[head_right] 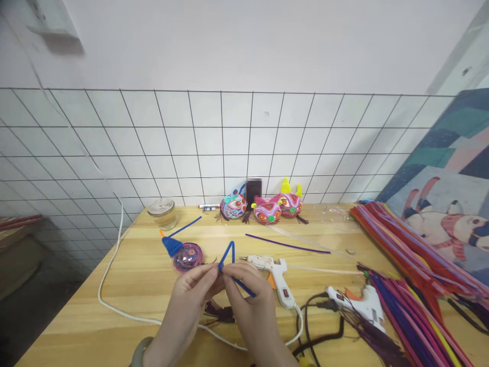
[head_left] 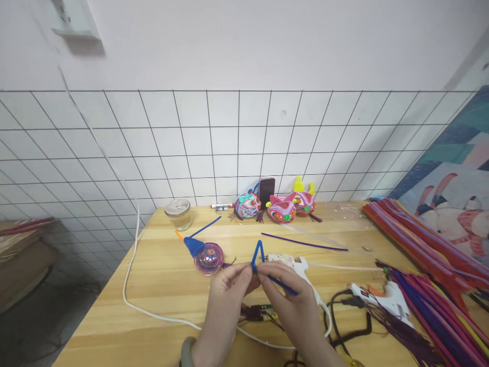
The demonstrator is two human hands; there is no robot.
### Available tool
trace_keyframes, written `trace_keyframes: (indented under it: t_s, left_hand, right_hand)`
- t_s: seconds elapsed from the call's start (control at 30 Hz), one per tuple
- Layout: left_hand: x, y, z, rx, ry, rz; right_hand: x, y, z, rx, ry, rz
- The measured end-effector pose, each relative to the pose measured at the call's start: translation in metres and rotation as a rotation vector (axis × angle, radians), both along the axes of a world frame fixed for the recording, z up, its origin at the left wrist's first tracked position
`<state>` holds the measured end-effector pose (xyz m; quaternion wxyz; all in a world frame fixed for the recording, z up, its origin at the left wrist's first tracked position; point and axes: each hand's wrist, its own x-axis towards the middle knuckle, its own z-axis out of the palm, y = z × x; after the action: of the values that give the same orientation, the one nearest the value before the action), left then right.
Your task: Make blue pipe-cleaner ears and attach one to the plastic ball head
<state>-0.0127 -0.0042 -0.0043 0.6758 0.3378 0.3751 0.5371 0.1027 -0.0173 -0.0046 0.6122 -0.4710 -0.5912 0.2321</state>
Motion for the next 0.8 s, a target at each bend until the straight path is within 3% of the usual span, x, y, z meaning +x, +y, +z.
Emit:
trace_keyframes:
  t_s: [0.43, 0.8]
  left_hand:
    - [-0.001, 0.003, 0.008, -0.099, -0.055, -0.009]
    - [-0.003, 0.005, 0.001, -0.128, -0.099, 0.016]
  right_hand:
    - [0.000, 0.000, 0.005, 0.055, -0.097, 0.086]
    - [0.014, 0.004, -0.009, -0.116, -0.002, 0.023]
